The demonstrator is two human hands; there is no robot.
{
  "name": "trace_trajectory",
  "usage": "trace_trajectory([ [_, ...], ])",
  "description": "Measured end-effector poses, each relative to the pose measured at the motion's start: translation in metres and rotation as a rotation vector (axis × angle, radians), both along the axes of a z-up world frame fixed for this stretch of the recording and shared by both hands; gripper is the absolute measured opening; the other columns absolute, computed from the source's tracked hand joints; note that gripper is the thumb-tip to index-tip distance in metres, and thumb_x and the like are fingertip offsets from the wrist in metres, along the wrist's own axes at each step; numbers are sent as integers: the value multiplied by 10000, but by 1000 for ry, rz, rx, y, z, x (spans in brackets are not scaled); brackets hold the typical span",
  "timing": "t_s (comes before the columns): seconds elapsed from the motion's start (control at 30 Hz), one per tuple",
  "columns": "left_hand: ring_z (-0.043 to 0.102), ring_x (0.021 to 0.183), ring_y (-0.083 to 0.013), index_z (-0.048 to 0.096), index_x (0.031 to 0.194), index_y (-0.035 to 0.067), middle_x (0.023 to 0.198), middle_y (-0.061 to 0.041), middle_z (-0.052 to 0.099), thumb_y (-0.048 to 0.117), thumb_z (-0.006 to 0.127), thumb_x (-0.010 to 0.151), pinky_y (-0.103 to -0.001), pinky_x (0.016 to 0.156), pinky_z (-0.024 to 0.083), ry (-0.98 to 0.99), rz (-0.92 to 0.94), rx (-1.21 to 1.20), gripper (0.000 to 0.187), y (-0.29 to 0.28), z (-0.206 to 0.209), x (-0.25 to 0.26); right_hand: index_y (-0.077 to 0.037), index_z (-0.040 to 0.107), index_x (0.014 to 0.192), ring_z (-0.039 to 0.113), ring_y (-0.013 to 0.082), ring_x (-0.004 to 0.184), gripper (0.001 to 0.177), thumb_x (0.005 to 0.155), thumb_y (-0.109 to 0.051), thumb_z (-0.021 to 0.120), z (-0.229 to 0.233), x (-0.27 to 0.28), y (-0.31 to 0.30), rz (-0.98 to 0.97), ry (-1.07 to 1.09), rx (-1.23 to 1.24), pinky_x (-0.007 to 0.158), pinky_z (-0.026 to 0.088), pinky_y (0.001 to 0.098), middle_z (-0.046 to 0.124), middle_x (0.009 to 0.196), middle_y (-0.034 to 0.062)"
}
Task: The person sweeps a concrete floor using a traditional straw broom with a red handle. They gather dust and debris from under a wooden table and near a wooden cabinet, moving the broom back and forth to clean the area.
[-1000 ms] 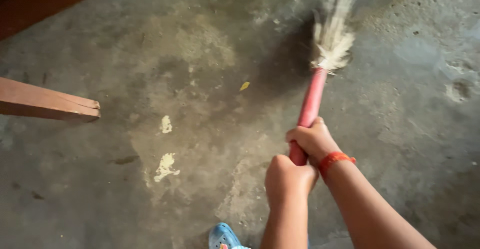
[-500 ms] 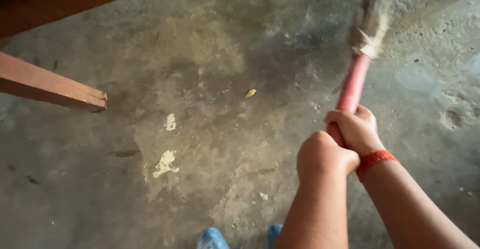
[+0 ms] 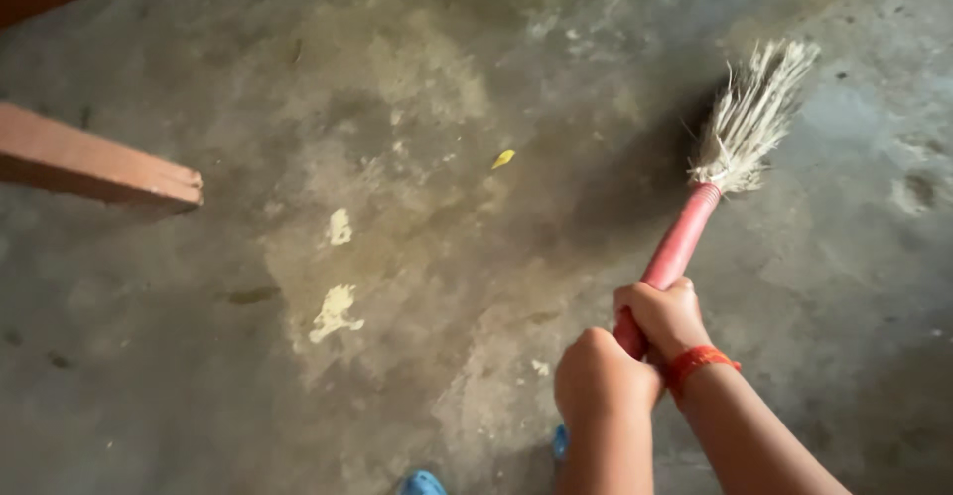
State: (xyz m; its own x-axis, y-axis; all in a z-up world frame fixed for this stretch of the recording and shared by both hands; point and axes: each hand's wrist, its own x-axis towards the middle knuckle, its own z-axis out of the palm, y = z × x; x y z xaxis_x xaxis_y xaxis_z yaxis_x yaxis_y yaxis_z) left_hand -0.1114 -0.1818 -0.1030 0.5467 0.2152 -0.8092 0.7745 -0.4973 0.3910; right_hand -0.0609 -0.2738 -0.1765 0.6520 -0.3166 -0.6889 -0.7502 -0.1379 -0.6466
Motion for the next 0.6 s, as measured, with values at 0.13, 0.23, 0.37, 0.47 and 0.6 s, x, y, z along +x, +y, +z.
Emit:
trace_trajectory([
  [0.13, 733, 935, -339, 715, 925, 41, 936, -153, 744, 368, 739, 844, -438, 808, 581, 31, 117, 59, 338, 55, 10, -8, 58, 555, 901, 613, 237, 591, 284, 688, -40, 716, 0, 2, 64, 72, -4, -24, 486, 501, 396, 620, 724, 141],
  [0.23, 727, 957, -350, 720, 932, 43, 955, -166, 741, 298, 761, 793, -441, 823, 578, 29, 201, 120, 293, 99, 15, -20, 86, 497, 991, 594, 243, 600, 396, 678, -24, 713, -3, -3, 123, 100, -143, 147, 483, 485, 400, 600, 744, 156],
  [0.37, 719, 949, -390, 748, 926, 17, 943, -226, 748, 260, 746, 759, -471, 812, 569, -51, 353, 144, 296, 141, 20, -35, 18, 484, 1059, 637, 222, 636, 464, 676, -59, 735, 5, -3, 181, 337, -89, 104, 524, 530, 380, 630, 761, 128],
  [0.47, 732, 927, -397, 766, 911, 4, 919, -244, 751, 286, 730, 775, -477, 792, 576, -47, 454, 65, 315, 156, 35, -38, 12, 569, 1040, 638, 198, 667, 405, 692, -89, 752, 22, -1, 203, 537, -92, 92, 568, 528, 359, 656, 777, 102],
  [0.6, 756, 944, -353, 736, 955, 46, 936, -192, 755, 235, 720, 766, -433, 815, 604, -68, 493, 9, 267, 158, 63, -16, 3, 667, 1033, 630, 203, 679, 358, 707, -113, 756, 58, 24, 208, 597, -63, 68, 597, 519, 383, 678, 811, 99],
])
